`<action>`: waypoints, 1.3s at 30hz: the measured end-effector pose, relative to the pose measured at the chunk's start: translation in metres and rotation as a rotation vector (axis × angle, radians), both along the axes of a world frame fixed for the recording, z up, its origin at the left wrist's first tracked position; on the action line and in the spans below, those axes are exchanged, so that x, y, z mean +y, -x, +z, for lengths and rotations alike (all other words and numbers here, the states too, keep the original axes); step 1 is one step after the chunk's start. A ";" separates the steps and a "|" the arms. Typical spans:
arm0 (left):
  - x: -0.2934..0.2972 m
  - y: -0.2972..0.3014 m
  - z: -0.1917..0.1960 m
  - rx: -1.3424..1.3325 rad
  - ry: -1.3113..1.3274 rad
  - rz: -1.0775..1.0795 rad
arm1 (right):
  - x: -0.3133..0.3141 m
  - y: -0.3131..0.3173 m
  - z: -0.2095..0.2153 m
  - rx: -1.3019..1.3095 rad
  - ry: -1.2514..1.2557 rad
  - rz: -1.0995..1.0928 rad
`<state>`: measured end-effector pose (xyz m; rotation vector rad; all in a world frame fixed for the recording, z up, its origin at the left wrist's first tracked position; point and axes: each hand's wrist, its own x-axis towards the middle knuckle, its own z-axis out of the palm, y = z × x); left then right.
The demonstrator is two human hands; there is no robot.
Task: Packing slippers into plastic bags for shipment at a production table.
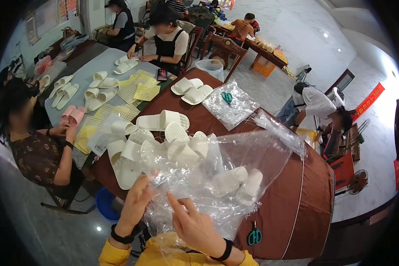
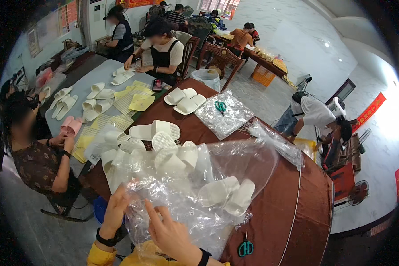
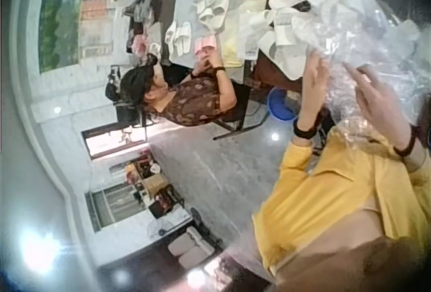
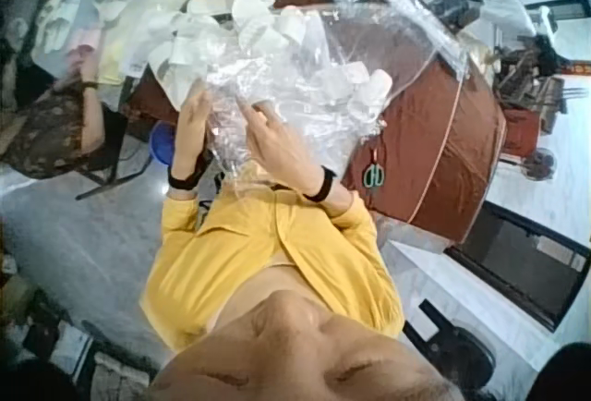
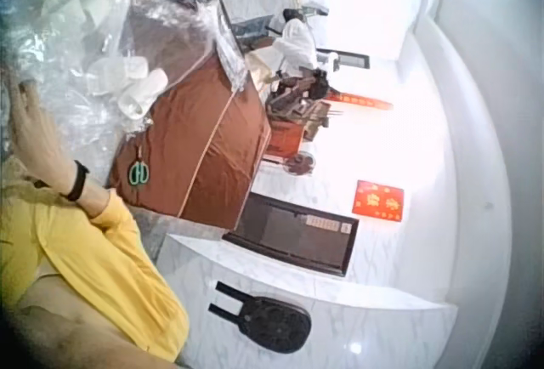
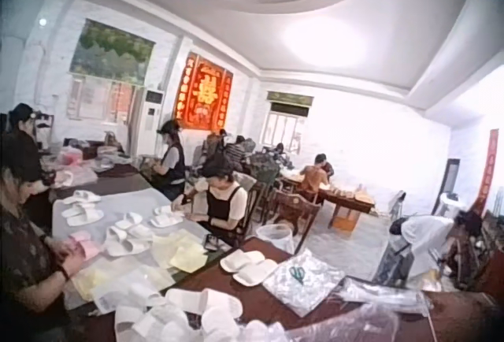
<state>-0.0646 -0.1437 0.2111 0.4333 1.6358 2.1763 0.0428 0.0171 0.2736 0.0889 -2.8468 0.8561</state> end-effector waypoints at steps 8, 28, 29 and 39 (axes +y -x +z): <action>0.012 0.000 0.039 0.106 0.273 0.097 | -0.023 -0.012 0.001 -0.051 0.186 0.143; 0.094 -0.070 0.063 1.008 0.235 -0.064 | 0.029 -0.029 0.008 0.246 1.385 -0.115; 0.101 -0.074 0.062 0.960 0.174 -0.107 | 0.031 -0.030 0.010 0.332 1.367 -0.131; 0.053 -0.010 0.009 0.497 0.207 -0.073 | 0.108 -0.063 0.024 -0.005 0.802 -0.071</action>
